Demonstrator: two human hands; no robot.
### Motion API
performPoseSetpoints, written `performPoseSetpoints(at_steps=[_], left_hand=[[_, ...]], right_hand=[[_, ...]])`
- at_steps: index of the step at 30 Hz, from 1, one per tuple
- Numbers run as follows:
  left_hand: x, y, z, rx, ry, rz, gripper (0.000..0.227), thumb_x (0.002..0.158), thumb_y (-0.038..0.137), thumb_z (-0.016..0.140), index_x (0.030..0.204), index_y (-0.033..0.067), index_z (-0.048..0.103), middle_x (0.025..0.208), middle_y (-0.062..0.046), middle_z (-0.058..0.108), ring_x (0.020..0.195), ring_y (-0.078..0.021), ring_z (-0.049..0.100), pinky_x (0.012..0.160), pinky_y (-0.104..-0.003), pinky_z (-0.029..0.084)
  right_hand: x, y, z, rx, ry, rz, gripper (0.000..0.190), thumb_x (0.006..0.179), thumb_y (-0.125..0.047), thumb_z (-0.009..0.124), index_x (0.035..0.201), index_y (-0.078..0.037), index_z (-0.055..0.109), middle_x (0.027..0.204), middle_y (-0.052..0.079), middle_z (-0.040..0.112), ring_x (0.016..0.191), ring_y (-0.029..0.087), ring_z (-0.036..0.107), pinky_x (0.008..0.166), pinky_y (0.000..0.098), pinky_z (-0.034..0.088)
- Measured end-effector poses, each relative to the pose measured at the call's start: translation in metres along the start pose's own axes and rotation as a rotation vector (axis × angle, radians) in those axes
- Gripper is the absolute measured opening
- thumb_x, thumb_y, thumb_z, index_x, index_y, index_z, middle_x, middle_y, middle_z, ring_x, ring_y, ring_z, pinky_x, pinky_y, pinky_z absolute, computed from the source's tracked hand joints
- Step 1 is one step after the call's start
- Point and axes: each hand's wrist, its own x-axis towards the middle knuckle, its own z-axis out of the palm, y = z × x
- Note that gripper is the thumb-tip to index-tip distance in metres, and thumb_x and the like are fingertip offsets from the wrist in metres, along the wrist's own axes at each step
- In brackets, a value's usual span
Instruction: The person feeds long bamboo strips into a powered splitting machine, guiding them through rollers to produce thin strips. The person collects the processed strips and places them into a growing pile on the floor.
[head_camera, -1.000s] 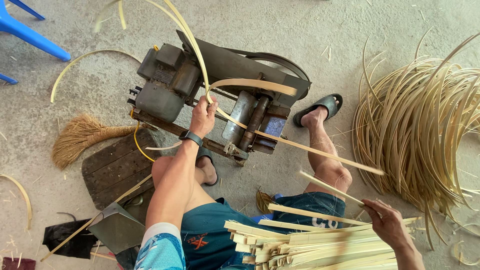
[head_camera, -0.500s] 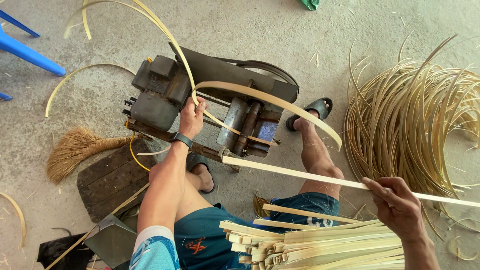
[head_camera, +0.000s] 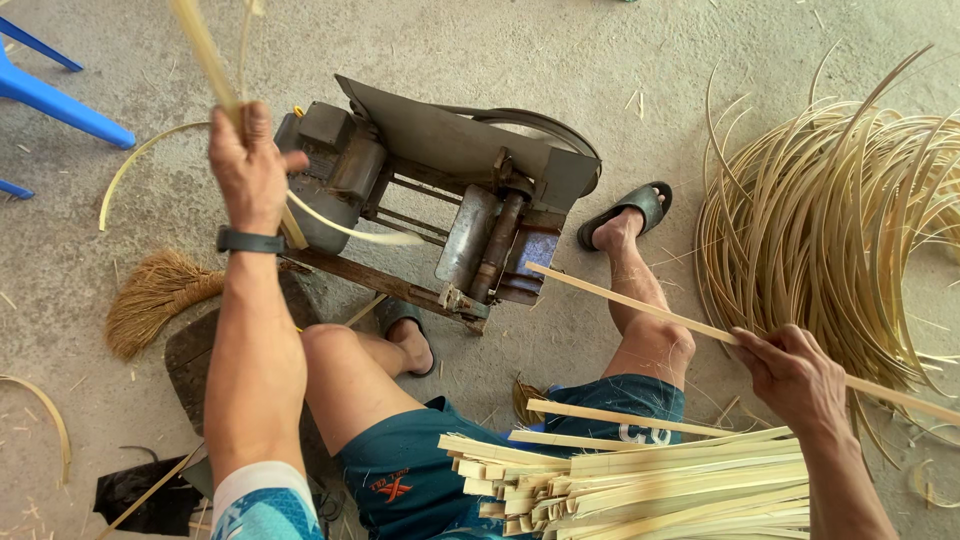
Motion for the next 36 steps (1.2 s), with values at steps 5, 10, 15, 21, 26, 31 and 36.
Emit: performPoseSetpoints(at_steps=[5,10,15,21,26,31,36], left_hand=[[-0.036,0.012,-0.017,-0.012,-0.111,0.021,0.043,0.108,0.048,0.057,0.115,0.0069,0.047,0.082,-0.002,0.060,0.060,-0.0113,0.060,0.049,-0.023,0.049],[-0.063,0.009,-0.001,-0.222,-0.127,-0.004,0.041,0.106,0.038,0.066,0.125,0.0053,0.051,0.083,0.001,0.062,0.065,-0.0103,0.061,0.052,-0.023,0.049],[-0.079,0.003,0.020,0.089,-0.056,0.003,0.034,0.115,0.036,0.060,0.121,0.0050,0.074,0.075,0.003,0.057,0.063,-0.0112,0.049,0.054,-0.028,0.037],[-0.108,-0.030,0.058,0.321,-0.022,0.254,0.063,0.085,0.051,0.086,0.121,0.0036,0.066,0.099,-0.008,0.057,0.083,-0.0149,0.055,0.066,-0.031,0.051],[-0.118,-0.083,0.083,0.381,-0.017,0.227,0.059,0.088,0.046,0.087,0.118,0.0040,0.059,0.105,-0.009,0.055,0.085,-0.0206,0.053,0.072,-0.036,0.049],[-0.124,-0.125,0.100,0.217,-0.063,-0.013,0.039,0.103,0.040,0.069,0.113,0.0042,0.059,0.097,-0.008,0.063,0.074,-0.0252,0.057,0.069,-0.040,0.051],[-0.118,-0.130,0.105,0.302,-0.049,0.003,0.034,0.110,0.036,0.059,0.112,0.0015,0.058,0.093,-0.015,0.069,0.084,-0.0292,0.067,0.072,-0.041,0.051]], right_hand=[[0.039,-0.038,0.017,-0.036,-0.065,-0.117,0.028,0.095,-0.039,0.069,0.121,-0.032,0.076,0.094,0.000,0.068,0.082,0.013,0.061,0.058,0.0282,0.054],[0.055,-0.082,0.012,-0.028,0.198,-0.363,0.035,0.087,-0.034,0.069,0.120,-0.024,0.074,0.108,0.005,0.070,0.098,0.020,0.065,0.083,0.0363,0.057],[0.014,-0.066,0.012,0.179,0.053,-0.159,0.024,0.096,-0.028,0.066,0.118,-0.021,0.072,0.113,0.001,0.070,0.096,0.021,0.070,0.089,0.0392,0.058],[-0.059,0.010,0.076,0.259,-0.577,0.100,0.038,0.092,-0.029,0.067,0.129,-0.022,0.071,0.131,0.005,0.066,0.102,0.024,0.071,0.093,0.0408,0.061],[-0.094,0.036,0.131,0.560,-0.578,0.075,0.027,0.091,-0.031,0.068,0.111,-0.022,0.083,0.131,0.000,0.074,0.108,0.018,0.075,0.095,0.0365,0.063],[-0.098,0.048,0.122,0.682,-0.781,0.303,0.028,0.090,-0.028,0.070,0.115,-0.018,0.080,0.107,0.002,0.081,0.099,0.019,0.079,0.094,0.0386,0.064],[-0.083,0.043,0.095,0.869,-0.484,0.313,0.025,0.093,-0.027,0.065,0.107,-0.016,0.083,0.096,0.004,0.081,0.090,0.017,0.077,0.084,0.0364,0.066]])
